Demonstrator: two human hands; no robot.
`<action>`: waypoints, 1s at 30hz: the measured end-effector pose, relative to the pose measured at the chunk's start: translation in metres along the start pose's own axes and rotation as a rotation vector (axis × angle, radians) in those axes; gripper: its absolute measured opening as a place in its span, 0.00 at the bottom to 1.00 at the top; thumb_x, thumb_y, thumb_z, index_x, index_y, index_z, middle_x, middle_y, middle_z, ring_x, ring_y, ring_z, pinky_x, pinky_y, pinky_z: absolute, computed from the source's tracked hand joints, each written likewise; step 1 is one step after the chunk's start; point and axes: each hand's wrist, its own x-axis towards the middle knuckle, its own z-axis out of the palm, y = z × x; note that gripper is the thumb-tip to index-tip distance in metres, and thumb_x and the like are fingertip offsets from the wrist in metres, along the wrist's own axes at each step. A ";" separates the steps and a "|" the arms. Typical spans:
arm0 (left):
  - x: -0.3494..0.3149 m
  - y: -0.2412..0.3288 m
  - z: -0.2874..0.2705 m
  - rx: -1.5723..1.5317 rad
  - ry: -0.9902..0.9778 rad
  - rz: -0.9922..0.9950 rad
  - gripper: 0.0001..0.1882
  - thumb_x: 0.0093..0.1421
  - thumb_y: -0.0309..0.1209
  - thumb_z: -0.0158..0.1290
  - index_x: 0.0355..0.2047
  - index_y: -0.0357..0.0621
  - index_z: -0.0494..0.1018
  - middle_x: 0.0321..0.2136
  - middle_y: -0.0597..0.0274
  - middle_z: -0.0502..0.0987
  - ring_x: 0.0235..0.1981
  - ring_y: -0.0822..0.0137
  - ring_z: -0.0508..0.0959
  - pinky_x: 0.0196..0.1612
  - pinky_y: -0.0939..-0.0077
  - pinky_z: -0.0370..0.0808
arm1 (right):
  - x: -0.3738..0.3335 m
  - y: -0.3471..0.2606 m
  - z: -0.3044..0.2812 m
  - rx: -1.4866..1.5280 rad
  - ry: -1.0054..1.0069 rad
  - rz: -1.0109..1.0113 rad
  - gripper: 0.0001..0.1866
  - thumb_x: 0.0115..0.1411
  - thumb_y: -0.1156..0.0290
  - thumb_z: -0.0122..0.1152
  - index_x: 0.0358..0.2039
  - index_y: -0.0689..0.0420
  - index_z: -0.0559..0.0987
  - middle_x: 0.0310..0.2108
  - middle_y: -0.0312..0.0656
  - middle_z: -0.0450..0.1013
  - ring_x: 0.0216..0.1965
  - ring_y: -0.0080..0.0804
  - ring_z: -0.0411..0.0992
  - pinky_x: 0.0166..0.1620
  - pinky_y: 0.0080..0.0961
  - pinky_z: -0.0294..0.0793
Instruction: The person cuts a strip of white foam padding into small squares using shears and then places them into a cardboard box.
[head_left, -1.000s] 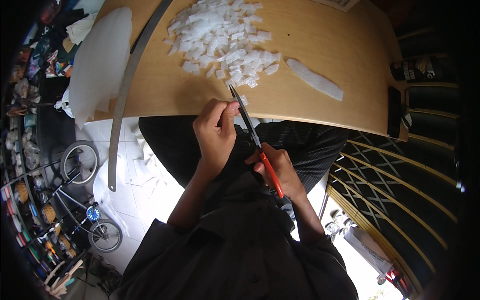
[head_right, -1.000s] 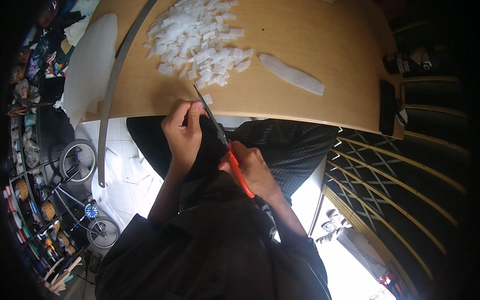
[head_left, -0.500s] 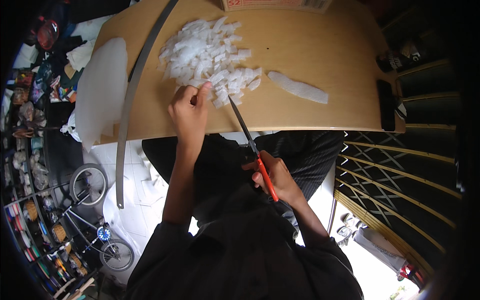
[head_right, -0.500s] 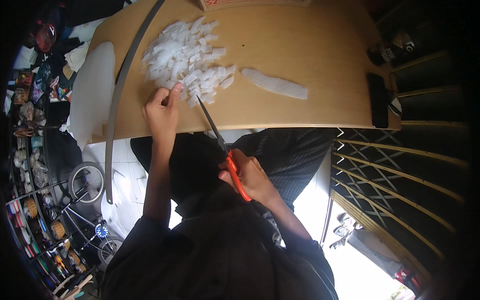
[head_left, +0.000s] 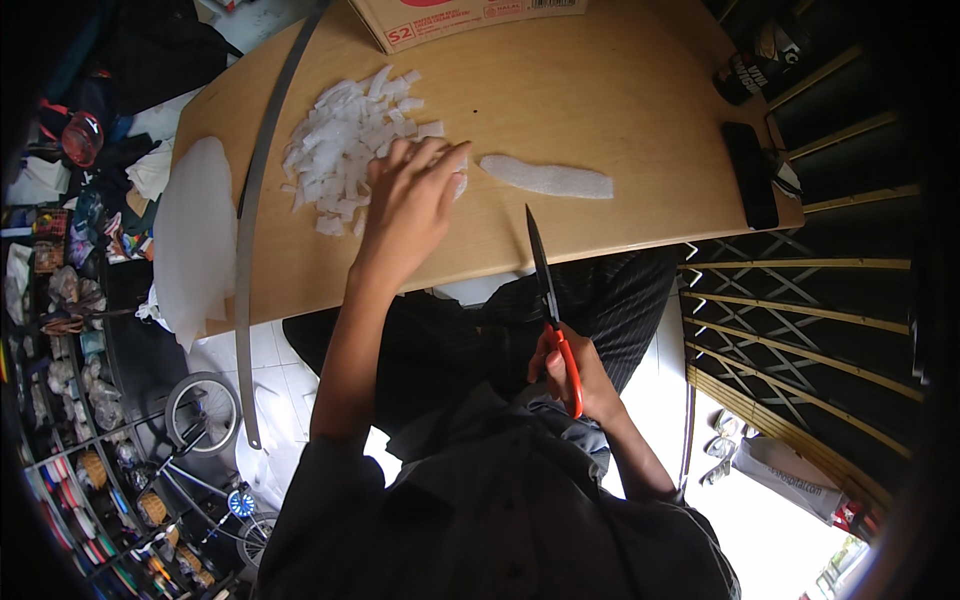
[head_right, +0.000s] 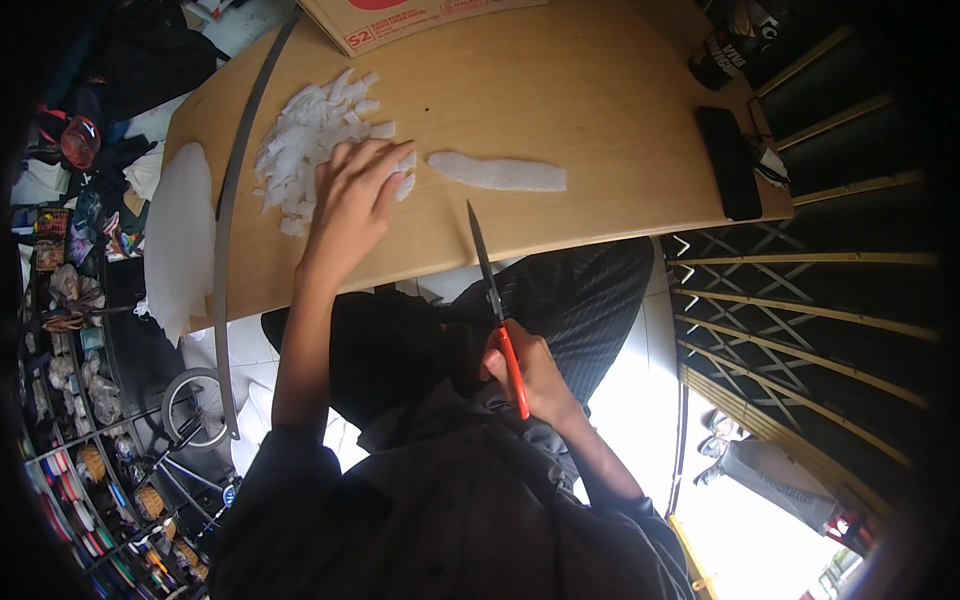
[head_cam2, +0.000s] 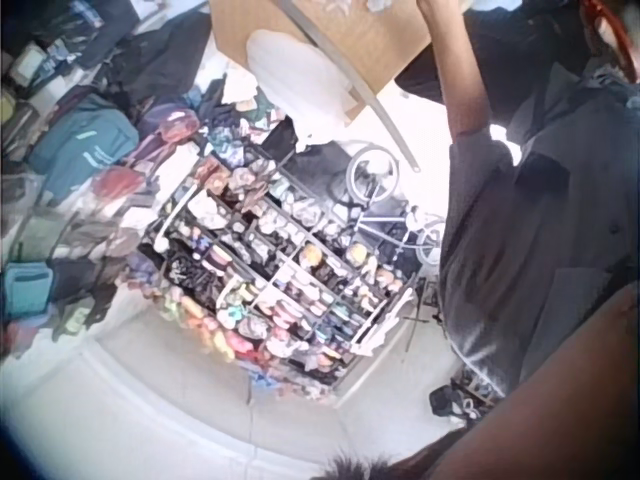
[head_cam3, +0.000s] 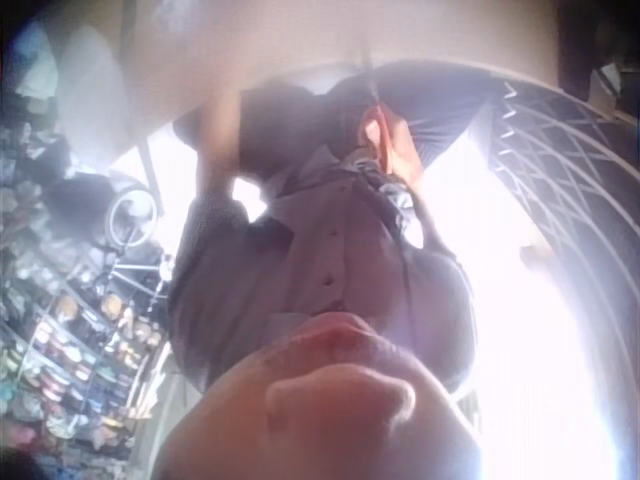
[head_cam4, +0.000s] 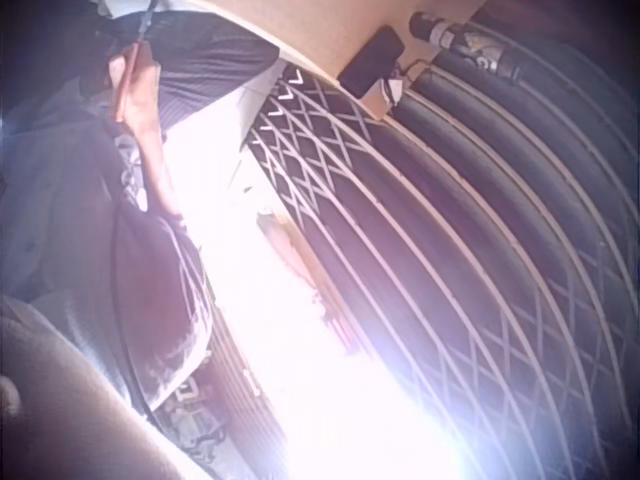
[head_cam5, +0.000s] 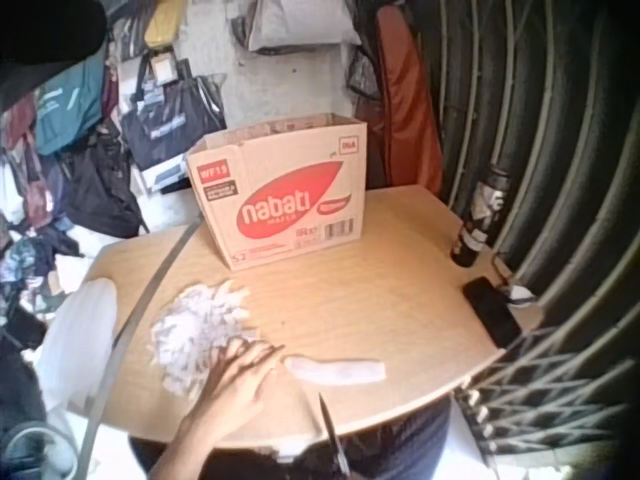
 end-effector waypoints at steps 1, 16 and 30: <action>0.004 0.001 0.006 0.038 -0.016 0.022 0.14 0.58 0.27 0.54 0.45 0.44 0.75 0.41 0.61 0.75 0.44 0.58 0.71 0.46 0.60 0.64 | -0.001 0.000 -0.001 0.000 0.007 0.012 0.41 0.54 0.28 0.47 0.30 0.63 0.68 0.18 0.40 0.72 0.13 0.19 0.66 0.17 0.15 0.64; 0.006 0.025 0.019 -0.669 -0.017 -0.468 0.06 0.56 0.27 0.59 0.34 0.41 0.80 0.19 0.66 0.76 0.20 0.76 0.64 0.25 0.80 0.62 | -0.004 0.017 -0.001 -0.163 0.053 -0.047 0.43 0.49 0.27 0.55 0.33 0.64 0.69 0.19 0.42 0.68 0.22 0.37 0.71 0.30 0.32 0.70; -0.045 0.037 0.024 -0.897 0.005 -0.557 0.05 0.55 0.24 0.61 0.29 0.38 0.75 0.22 0.70 0.77 0.18 0.85 0.60 0.21 0.86 0.57 | 0.011 0.006 0.006 -0.077 -0.075 -0.041 0.43 0.54 0.28 0.48 0.35 0.65 0.69 0.20 0.44 0.69 0.23 0.36 0.71 0.29 0.33 0.70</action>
